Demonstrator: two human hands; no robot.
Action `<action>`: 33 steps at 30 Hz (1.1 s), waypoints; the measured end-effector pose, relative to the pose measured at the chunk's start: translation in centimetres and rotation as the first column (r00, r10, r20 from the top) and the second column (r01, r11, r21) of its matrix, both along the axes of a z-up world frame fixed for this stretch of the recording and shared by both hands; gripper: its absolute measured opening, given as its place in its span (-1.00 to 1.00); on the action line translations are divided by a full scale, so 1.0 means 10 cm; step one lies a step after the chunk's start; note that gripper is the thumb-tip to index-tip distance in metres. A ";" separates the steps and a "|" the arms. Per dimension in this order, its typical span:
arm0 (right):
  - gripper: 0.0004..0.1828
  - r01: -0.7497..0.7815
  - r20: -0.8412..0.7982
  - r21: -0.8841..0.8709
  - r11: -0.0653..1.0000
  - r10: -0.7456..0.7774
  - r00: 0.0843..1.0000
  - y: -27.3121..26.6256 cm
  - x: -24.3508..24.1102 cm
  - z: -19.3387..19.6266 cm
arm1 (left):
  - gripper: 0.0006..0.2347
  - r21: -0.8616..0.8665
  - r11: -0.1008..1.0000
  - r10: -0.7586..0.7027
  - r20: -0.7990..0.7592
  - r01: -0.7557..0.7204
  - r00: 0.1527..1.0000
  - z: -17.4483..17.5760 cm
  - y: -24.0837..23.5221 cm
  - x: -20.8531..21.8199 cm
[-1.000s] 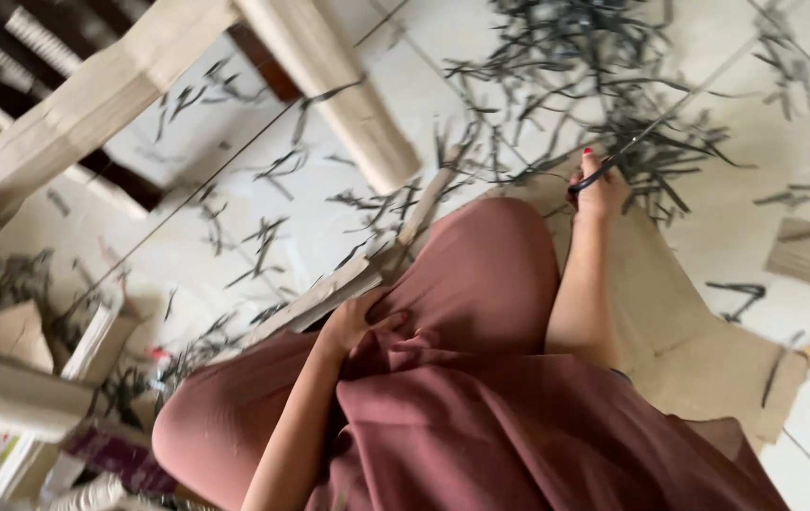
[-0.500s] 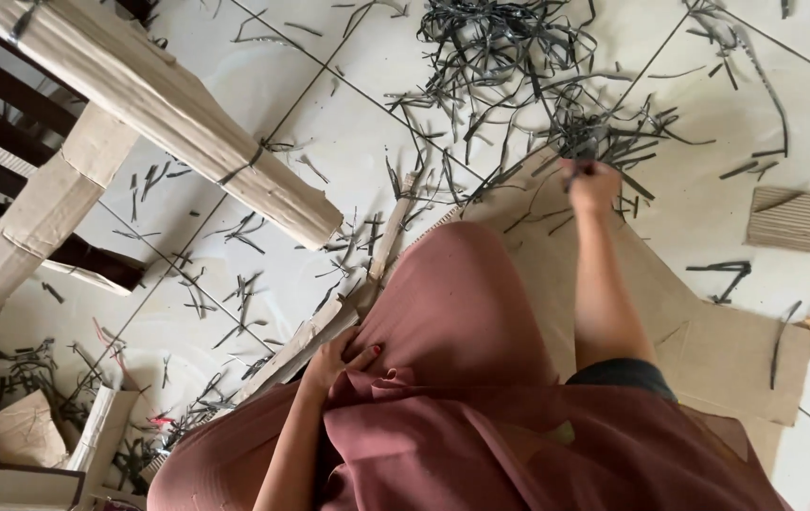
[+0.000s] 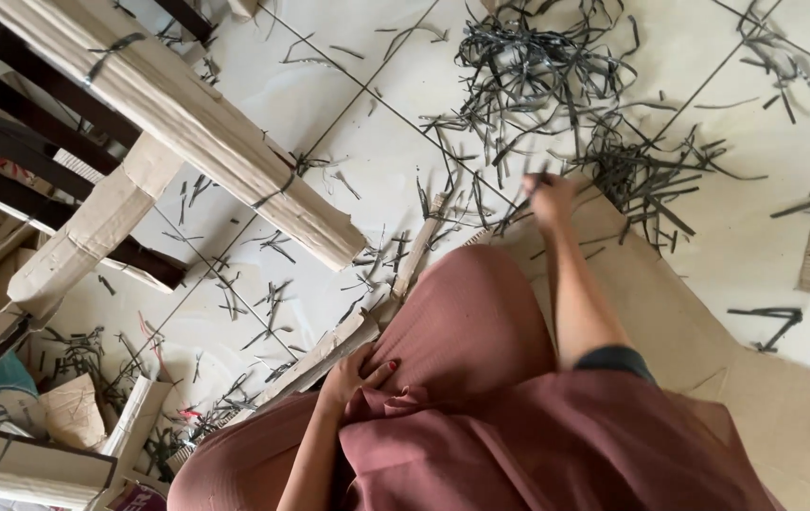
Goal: The person assembles a cardboard chair by securing a cardboard seat to the frame using black plastic ties. They cut the ties with scissors and wrap them around the legs and crossbars to hold the structure together.
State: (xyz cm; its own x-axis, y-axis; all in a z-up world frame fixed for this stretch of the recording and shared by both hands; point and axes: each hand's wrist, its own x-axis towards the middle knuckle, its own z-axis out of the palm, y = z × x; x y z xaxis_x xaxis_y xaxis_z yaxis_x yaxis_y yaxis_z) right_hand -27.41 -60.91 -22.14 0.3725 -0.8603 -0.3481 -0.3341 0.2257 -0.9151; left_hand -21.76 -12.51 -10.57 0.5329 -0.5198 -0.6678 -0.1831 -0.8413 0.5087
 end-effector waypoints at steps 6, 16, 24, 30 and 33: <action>-0.80 0.147 0.449 0.183 0.972 -0.215 0.867 0.10 -0.84 0.38 | -0.42 -0.296 0.954 0.063 0.026 -0.052 0.998 0.39 -0.22 0.07; -0.83 -0.041 0.695 0.181 0.983 -0.099 0.712 1.29 0.04 1.71 | -0.57 -0.785 0.599 0.150 -0.081 -0.155 0.985 1.67 -1.18 -0.08; -0.77 -0.300 0.612 0.335 0.893 0.036 0.790 2.44 0.16 1.47 | -0.75 -0.616 0.783 0.248 0.174 -0.091 0.953 0.35 -0.67 0.36; -0.05 -0.717 0.684 0.591 0.370 0.240 0.688 2.25 -0.04 2.06 | -0.73 -0.669 0.563 0.563 -0.119 -0.485 0.818 0.33 0.17 1.06; 0.13 -0.856 0.757 0.493 0.154 0.409 0.510 2.35 -0.14 1.95 | -0.72 -0.700 0.367 0.681 -0.247 -0.612 0.690 0.79 0.36 1.03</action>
State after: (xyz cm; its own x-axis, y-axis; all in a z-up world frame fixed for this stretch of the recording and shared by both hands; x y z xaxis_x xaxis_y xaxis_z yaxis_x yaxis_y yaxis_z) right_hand -28.85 -37.45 -2.68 0.8967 0.3332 -0.2915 -0.4415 0.7215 -0.5335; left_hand -11.42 -8.95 -2.66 0.9437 -0.2515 -0.2149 0.1925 -0.1110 0.9750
